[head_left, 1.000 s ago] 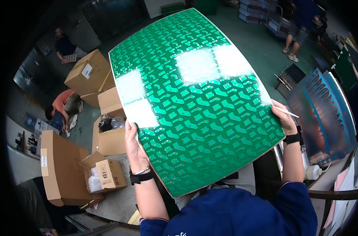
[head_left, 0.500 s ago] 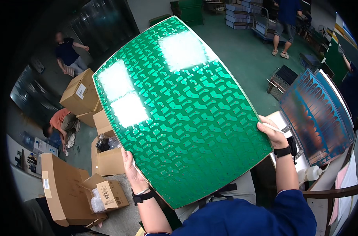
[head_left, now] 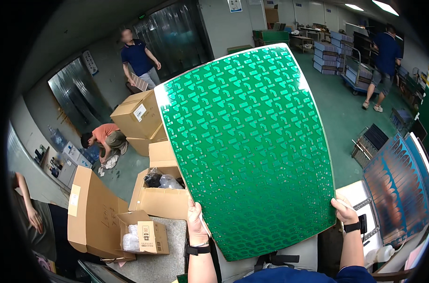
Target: The recorder is inspecting large patterned green plates and mesh components in a factory floor setting, interacting with several other workers.
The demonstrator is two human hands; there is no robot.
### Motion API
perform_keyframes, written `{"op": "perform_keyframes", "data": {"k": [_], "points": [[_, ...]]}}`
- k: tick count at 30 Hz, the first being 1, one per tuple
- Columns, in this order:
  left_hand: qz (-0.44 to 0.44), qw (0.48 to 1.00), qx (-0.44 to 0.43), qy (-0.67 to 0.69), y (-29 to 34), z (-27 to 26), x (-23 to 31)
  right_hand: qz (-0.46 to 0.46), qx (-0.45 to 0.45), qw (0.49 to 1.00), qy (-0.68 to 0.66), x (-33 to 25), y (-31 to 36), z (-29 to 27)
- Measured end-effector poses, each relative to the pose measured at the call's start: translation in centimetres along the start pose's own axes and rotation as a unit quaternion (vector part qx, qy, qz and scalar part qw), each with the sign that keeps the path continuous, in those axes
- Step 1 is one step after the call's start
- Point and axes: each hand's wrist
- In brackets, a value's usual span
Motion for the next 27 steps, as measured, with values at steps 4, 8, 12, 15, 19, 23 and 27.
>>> {"op": "perform_keyframes", "data": {"k": [4, 8, 12, 15, 19, 23, 27], "points": [[0.0, 1.0, -0.017, 0.008, -0.2, -0.9, 0.0, 0.022, -0.009, 0.999, -0.035, 0.3, 0.3, 0.0], [0.0, 0.999, -0.015, 0.031, -0.4, -0.1, -0.3, 0.032, -0.019, 0.999, -0.03, -0.2, 0.6, -0.1], [-0.01, 0.999, -0.007, 0.036, -0.7, -1.0, -0.8, 0.028, -0.032, 0.999, -0.024, -0.9, 1.0, -0.5], [-0.03, 0.998, -0.018, 0.052, -1.1, -0.7, -0.9, 0.039, -0.035, 0.998, -0.037, -2.4, 1.1, 0.2], [-0.033, 0.998, -0.018, 0.046, -1.5, -0.2, -1.4, 0.043, -0.029, 0.998, -0.019, -3.4, 0.8, 0.8], [-0.047, 0.997, -0.016, 0.056, -1.7, -0.4, -1.6, 0.063, -0.01, 0.998, -0.014, -3.9, 1.3, 1.2], [-0.048, 0.997, -0.019, 0.054, -1.9, 0.4, -1.7, 0.057, 0.016, 0.998, -0.02, -3.0, 1.6, 1.8]]}}
Point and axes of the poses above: each hand's wrist, its own y-axis away from the middle knuckle, its own z-axis out of the palm, x = y × z, and after that the axes turned 13 degrees about x, right-handed
